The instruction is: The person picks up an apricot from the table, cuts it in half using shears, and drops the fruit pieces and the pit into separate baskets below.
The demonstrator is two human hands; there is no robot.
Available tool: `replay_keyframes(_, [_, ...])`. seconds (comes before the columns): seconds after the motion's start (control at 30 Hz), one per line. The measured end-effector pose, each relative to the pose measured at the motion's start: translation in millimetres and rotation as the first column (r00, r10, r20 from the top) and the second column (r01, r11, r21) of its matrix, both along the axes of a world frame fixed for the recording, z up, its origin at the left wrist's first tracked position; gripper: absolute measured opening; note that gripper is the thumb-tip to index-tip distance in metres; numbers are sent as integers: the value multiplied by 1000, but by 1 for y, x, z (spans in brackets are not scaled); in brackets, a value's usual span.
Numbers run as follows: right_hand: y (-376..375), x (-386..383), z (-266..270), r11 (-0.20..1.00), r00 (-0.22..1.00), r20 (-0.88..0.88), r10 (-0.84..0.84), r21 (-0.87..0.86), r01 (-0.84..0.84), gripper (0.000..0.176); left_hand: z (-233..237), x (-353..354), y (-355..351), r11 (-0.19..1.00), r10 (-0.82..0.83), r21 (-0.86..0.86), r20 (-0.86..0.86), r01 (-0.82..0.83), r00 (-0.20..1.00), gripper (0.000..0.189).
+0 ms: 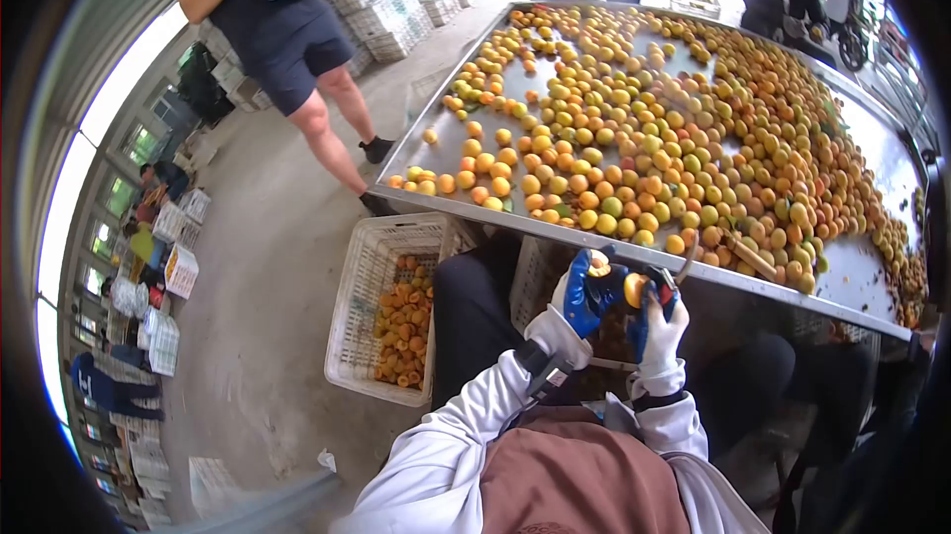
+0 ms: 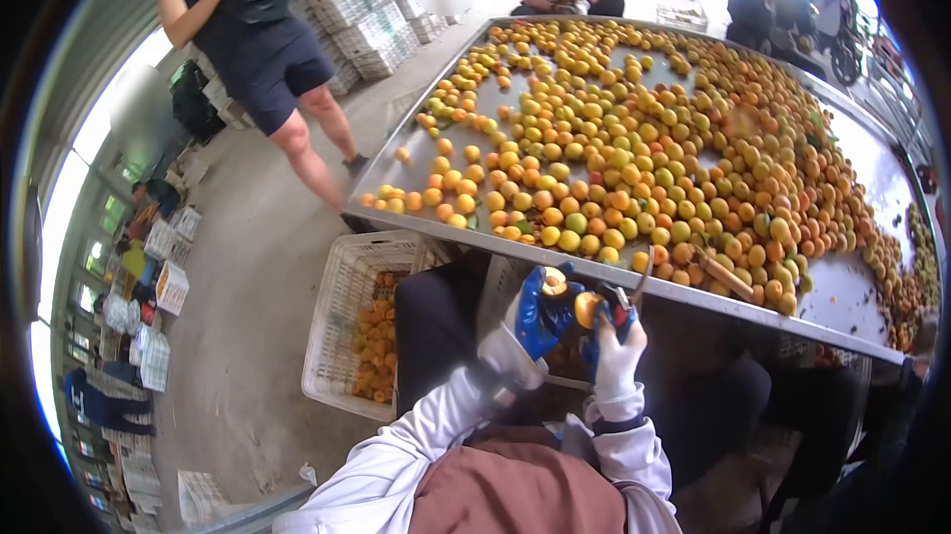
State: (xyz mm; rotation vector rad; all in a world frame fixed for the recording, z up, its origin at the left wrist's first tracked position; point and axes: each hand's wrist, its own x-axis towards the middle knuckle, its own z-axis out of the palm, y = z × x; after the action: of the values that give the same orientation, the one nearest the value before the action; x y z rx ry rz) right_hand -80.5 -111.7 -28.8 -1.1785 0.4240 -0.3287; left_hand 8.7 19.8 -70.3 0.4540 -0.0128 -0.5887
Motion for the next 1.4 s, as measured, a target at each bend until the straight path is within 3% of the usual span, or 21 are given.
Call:
replay_keyframes(0.03, [5,1,0,995,997,74,-15,-94,22,23,30,-11,-4,999,15,29,-48,-13,999,44])
replay_keyframes(0.1, [17,7,1,834,979,202,14,-543,101,30,20,-6,-9,999,-13,-49,-115,7,993,44])
replay_keyframes(0.17, [25,12,-10,679,997,64,54,-734,10,34,31,-24,-9,995,-68,-82,-184,53,981,44])
replay_keyframes(0.23, [23,12,-13,692,996,37,79,-721,-28,31,8,-20,-1,988,-124,-117,-253,97,959,49])
replay_keyframes(0.27, [19,12,-8,726,996,33,77,-687,-34,30,-7,-19,-1,988,-127,-117,-261,99,957,49])
replay_keyframes(0.3, [13,10,-5,758,997,28,76,-651,-40,29,-19,-22,-3,921,49,365,238,-136,970,52])
replay_keyframes(0.33, [7,10,-13,830,995,84,56,-558,0,20,-32,-25,-4,619,-45,585,693,-524,719,54])
replay_keyframes(0.37, [4,8,-5,984,997,57,47,-176,-37,16,-30,-22,-1,620,-46,588,688,-520,725,54])
replay_keyframes(0.4, [0,10,-6,999,995,102,20,-34,-17,17,-22,-17,4,864,33,483,227,-142,973,55])
replay_keyframes(0.43, [-4,14,-7,994,990,143,-16,110,0,18,-16,-15,5,982,-89,132,-291,132,953,56])
replay_keyframes(0.5, [-5,17,10,944,978,196,-71,330,2,24,-21,-18,-4,975,-61,192,-254,113,965,53])
replay_keyframes(0.57, [-6,20,11,920,973,173,-151,386,75,21,-39,-19,-10,929,-154,330,-66,167,986,51])
replay_keyframes(0.6, [-7,21,11,919,973,164,-163,383,90,21,-16,-30,-16,864,-116,491,-21,112,993,47])
replay_keyframes(0.7, [-11,22,9,841,945,252,-210,540,43,21,6,-44,-29,796,-95,576,-184,186,978,43])
replay_keyframes(0.9, [-14,35,-9,764,879,220,-424,608,216,21,-7,-52,-35,792,-146,594,-42,142,988,39])
replay_keyframes(1.03, [-11,34,-26,840,832,424,-357,536,87,21,-14,-52,-39,773,-95,624,-66,116,993,37])
replay_keyframes(1.07, [-6,30,-30,890,839,418,-349,429,156,21,-24,-51,-41,772,-96,625,-65,115,993,37])
replay_keyframes(1.13, [1,32,-43,931,840,448,-306,325,166,22,-49,-49,-46,724,-15,613,473,-316,881,33])
replay_keyframes(1.17, [3,33,-46,938,850,445,-282,315,146,23,-51,-49,-44,724,-16,613,474,-317,880,33])
replay_keyframes(1.33, [-1,33,-44,883,870,459,-181,465,-61,28,-37,-49,-42,651,-33,631,579,-422,815,28])
replay_keyframes(1.4, [-14,40,-37,745,870,471,-144,630,-218,27,-47,-47,-35,677,-53,642,531,-361,846,27])
